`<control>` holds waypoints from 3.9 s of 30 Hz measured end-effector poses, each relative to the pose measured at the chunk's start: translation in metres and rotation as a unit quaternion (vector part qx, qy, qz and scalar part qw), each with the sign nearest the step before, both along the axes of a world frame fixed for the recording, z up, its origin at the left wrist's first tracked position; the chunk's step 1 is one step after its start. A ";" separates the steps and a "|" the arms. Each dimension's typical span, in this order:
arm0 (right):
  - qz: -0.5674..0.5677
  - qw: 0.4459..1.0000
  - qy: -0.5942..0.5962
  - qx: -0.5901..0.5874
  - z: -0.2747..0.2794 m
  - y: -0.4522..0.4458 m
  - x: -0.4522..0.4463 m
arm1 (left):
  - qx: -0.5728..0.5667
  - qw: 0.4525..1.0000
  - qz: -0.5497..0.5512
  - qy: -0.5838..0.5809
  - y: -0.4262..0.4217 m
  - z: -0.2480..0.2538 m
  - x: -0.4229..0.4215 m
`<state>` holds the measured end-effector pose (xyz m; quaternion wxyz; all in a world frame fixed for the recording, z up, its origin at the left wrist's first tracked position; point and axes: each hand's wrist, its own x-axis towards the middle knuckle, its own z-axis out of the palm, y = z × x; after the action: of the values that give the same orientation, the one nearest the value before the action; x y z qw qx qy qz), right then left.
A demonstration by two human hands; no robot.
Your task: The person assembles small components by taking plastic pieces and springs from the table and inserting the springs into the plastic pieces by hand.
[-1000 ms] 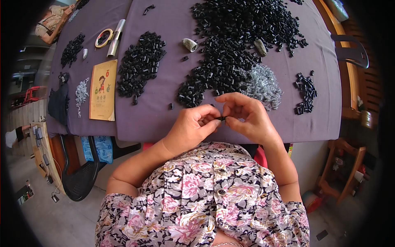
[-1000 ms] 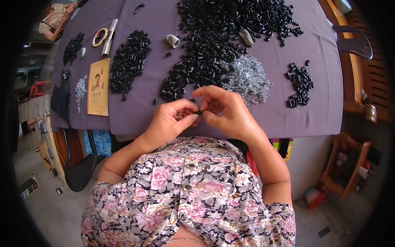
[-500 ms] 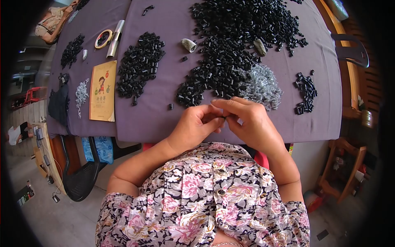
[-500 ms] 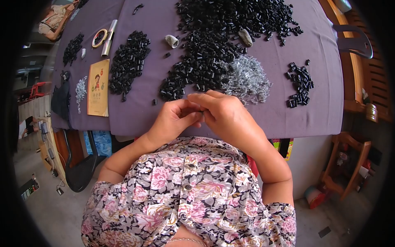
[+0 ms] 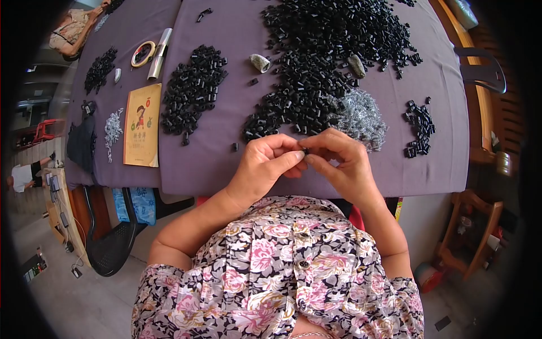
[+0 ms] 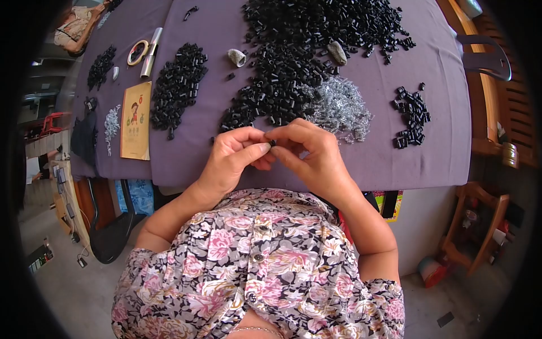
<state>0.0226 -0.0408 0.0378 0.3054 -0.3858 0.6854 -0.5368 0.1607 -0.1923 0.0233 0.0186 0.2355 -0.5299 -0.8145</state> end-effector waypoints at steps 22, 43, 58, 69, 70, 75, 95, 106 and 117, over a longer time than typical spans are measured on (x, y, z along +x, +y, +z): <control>-0.025 0.998 0.049 -0.033 -0.003 -0.003 -0.005 | -0.040 0.999 -0.011 -0.024 0.002 0.004 0.000; 0.051 0.993 0.109 0.008 0.010 -0.001 -0.012 | -0.069 0.996 -0.050 -0.031 0.008 0.008 -0.004; 0.024 0.984 0.174 -0.017 0.011 0.003 -0.003 | -0.125 0.991 -0.043 -0.008 0.011 0.006 -0.005; 0.052 0.961 0.271 0.022 0.030 0.005 0.007 | -0.007 1.000 -0.017 0.009 0.005 0.002 -0.010; 0.043 0.969 0.244 0.015 0.030 0.003 0.007 | 0.008 1.000 -0.007 0.000 0.004 0.004 -0.010; -0.007 0.959 0.285 -0.001 0.016 -0.004 0.012 | 0.139 0.989 0.043 0.011 0.004 0.001 -0.008; 0.013 0.923 0.382 -0.034 -0.022 -0.004 0.012 | 0.173 0.985 -0.010 -0.015 0.015 -0.002 -0.009; -0.246 0.901 0.348 0.082 -0.014 0.064 -0.076 | -0.220 0.974 0.045 0.020 -0.048 0.016 0.011; -0.296 0.800 0.454 0.257 -0.027 0.099 -0.096 | -0.616 0.773 -0.136 0.066 -0.009 0.001 0.030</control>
<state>-0.0736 0.0585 0.0108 -0.1262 -0.2710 0.9393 -0.1683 0.1907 -0.2013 0.0245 0.0841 0.0445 -0.9423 -0.3210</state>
